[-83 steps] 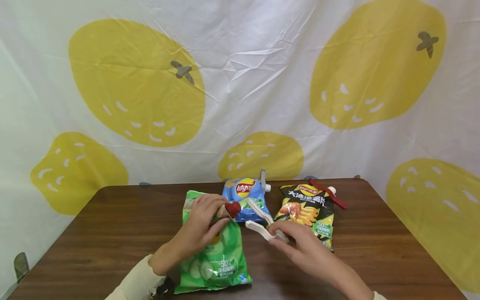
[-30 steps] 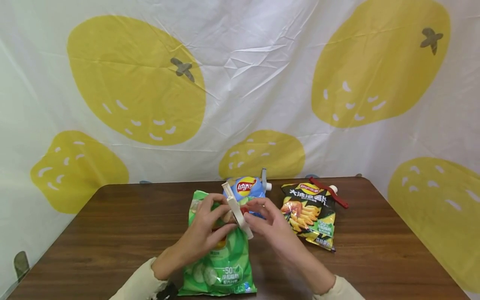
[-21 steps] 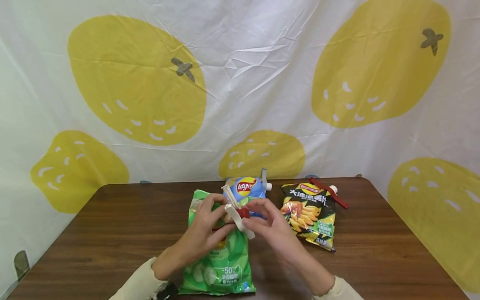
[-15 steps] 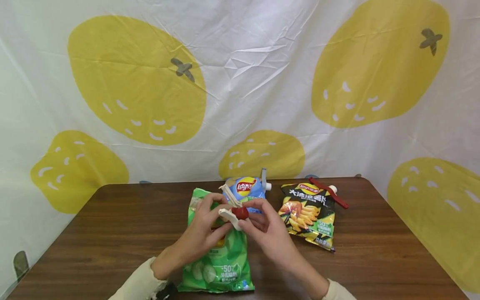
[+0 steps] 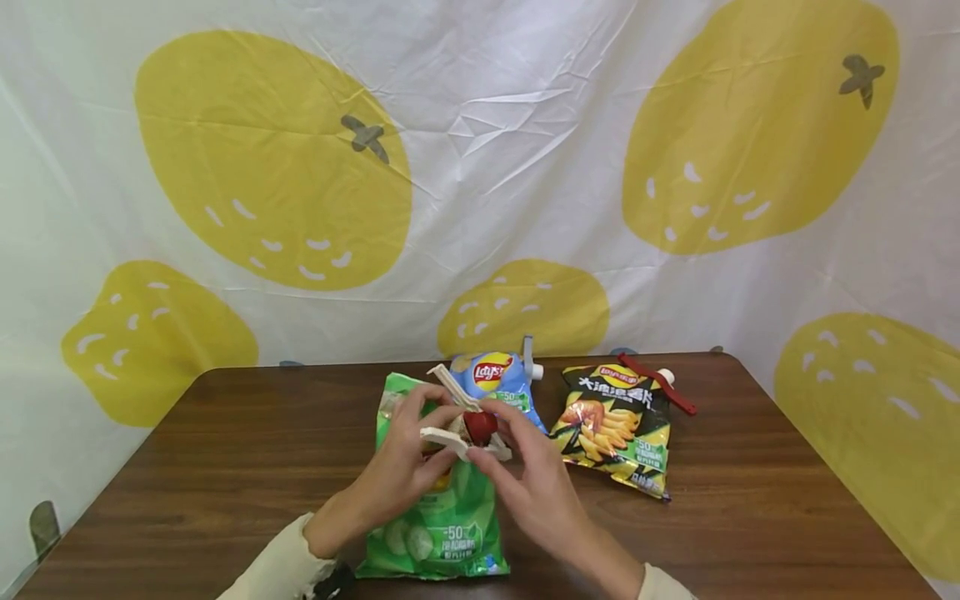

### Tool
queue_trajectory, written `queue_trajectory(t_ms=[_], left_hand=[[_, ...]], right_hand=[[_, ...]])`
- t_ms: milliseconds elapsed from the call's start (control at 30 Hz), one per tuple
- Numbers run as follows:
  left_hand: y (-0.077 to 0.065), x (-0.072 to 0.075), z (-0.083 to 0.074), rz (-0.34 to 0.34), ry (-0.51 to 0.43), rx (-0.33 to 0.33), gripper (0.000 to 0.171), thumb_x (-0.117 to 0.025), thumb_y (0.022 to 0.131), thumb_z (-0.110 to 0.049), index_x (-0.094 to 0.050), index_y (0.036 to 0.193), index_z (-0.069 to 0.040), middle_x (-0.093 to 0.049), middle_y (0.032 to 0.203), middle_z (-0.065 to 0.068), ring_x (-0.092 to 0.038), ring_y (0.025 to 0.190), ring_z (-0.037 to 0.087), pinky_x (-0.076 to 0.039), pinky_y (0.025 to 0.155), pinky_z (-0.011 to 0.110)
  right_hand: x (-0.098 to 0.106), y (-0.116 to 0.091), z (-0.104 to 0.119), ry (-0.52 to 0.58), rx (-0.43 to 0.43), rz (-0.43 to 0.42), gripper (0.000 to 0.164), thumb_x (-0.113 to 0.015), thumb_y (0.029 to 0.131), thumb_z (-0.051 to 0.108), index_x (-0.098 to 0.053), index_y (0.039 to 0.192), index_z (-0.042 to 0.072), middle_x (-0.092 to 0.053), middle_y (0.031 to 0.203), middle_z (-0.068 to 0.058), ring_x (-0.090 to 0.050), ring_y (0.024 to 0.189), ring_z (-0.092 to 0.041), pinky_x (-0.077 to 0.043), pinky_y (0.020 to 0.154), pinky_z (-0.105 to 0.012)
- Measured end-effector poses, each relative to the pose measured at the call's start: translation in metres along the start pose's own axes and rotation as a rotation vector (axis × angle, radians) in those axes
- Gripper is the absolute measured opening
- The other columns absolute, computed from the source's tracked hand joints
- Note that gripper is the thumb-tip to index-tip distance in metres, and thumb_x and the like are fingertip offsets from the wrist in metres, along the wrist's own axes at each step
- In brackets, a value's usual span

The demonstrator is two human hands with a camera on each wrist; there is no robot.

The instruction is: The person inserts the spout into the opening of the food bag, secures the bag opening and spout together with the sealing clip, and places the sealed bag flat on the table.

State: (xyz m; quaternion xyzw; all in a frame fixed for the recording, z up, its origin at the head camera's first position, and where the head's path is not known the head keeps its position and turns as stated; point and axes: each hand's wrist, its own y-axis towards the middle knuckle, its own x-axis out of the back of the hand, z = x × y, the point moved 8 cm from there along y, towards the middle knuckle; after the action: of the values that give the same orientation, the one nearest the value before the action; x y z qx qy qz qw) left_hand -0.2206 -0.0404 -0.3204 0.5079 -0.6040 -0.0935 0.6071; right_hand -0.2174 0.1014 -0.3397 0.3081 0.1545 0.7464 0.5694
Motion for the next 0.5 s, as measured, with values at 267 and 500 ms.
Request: queue_trajectory(t_ms=[267, 500], left_hand=[[0.0001, -0.0006, -0.0019, -0.008, 0.010, -0.006, 0.032, -0.073, 0.090, -0.017, -0.067, 0.121, -0.011, -0.050, 0.119, 0.008, -0.048, 0.115, 0.023, -0.033, 0.092, 0.046], [-0.0009, -0.0010, -0.0054, -0.030, 0.046, -0.038, 0.030, -0.074, 0.089, -0.017, -0.068, 0.118, -0.016, -0.052, 0.110, 0.003, -0.052, 0.106, 0.019, -0.033, 0.090, 0.043]], right_hand=[[0.0006, 0.0010, -0.0007, 0.033, 0.010, 0.042, 0.052, -0.071, 0.091, 0.006, -0.051, 0.139, 0.013, -0.059, 0.135, -0.006, -0.056, 0.128, -0.021, -0.050, 0.097, -0.033], [0.0033, 0.0018, -0.0017, 0.045, -0.014, 0.000, 0.049, -0.075, 0.088, 0.008, -0.055, 0.132, 0.011, -0.062, 0.127, -0.005, -0.061, 0.120, -0.021, -0.052, 0.093, -0.031]])
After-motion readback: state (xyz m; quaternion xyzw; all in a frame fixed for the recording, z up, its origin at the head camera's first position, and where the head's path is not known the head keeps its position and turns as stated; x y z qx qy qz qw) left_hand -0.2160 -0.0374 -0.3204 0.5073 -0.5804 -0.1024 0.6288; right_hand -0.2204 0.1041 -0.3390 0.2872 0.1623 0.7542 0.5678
